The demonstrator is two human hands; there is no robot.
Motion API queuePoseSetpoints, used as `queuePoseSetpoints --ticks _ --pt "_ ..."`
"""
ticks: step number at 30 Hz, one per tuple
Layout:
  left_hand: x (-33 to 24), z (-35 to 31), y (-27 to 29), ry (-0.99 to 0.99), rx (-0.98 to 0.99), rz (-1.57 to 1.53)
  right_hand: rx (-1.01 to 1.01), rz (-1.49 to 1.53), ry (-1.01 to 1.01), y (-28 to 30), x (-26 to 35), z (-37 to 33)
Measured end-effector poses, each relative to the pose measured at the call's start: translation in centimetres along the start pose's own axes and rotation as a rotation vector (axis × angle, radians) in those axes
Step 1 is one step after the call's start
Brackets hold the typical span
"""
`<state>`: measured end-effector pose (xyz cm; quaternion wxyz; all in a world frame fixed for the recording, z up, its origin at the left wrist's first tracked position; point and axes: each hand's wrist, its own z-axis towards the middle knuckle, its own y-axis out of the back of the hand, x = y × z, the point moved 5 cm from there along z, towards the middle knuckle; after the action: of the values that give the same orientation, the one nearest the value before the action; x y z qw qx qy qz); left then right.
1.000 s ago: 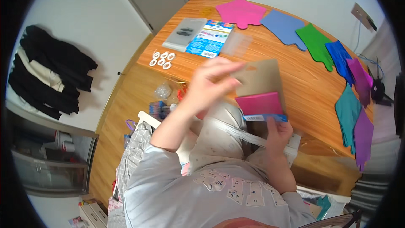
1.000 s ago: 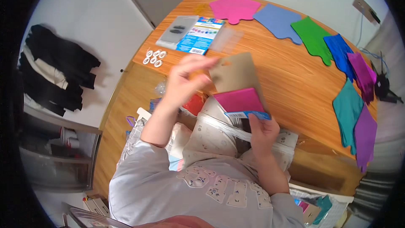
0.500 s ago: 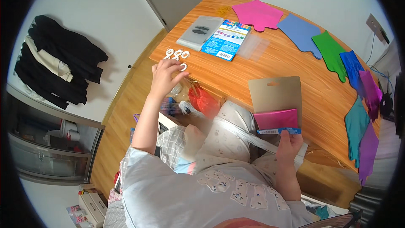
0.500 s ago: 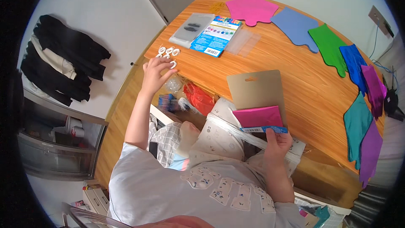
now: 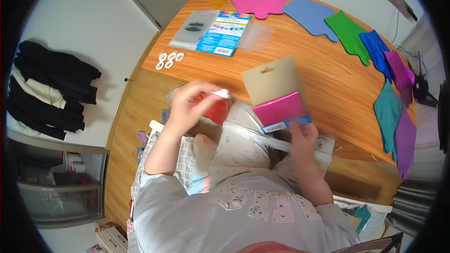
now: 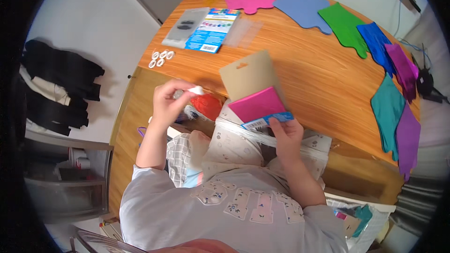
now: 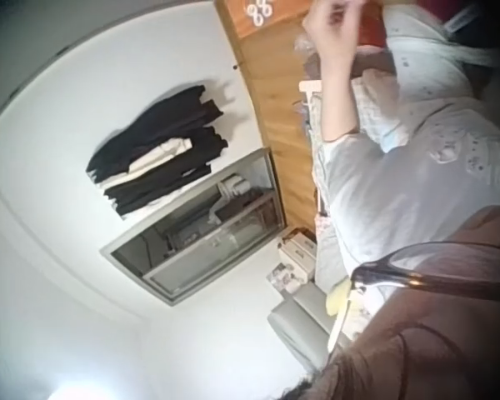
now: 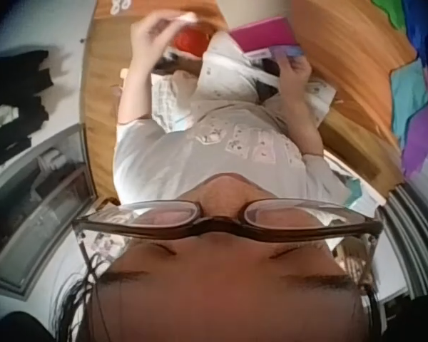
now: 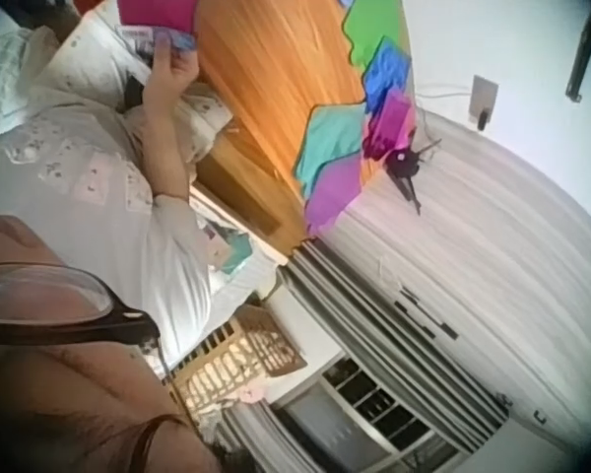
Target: The person is packaging colorful pentagon-shaped sheets into cardboard sleeves and plastic bags.
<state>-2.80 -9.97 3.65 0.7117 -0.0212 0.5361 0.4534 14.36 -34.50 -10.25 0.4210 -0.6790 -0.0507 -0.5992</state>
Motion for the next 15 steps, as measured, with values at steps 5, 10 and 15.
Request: queuePoseSetpoints --ticks 5,10,15 --pt "-5.4 2.4 -5.7 -0.033 0.209 -0.123 0.085 -0.06 0.049 -1.3 1.2 -0.8" --pt "-6.9 4.7 -8.7 -0.084 0.422 -0.062 0.089 -0.059 0.123 -1.9 2.4 -1.2" --pt "-7.1 5.9 -10.6 -0.038 0.759 -0.069 0.099 -0.029 0.159 -1.0 2.5 -1.0"
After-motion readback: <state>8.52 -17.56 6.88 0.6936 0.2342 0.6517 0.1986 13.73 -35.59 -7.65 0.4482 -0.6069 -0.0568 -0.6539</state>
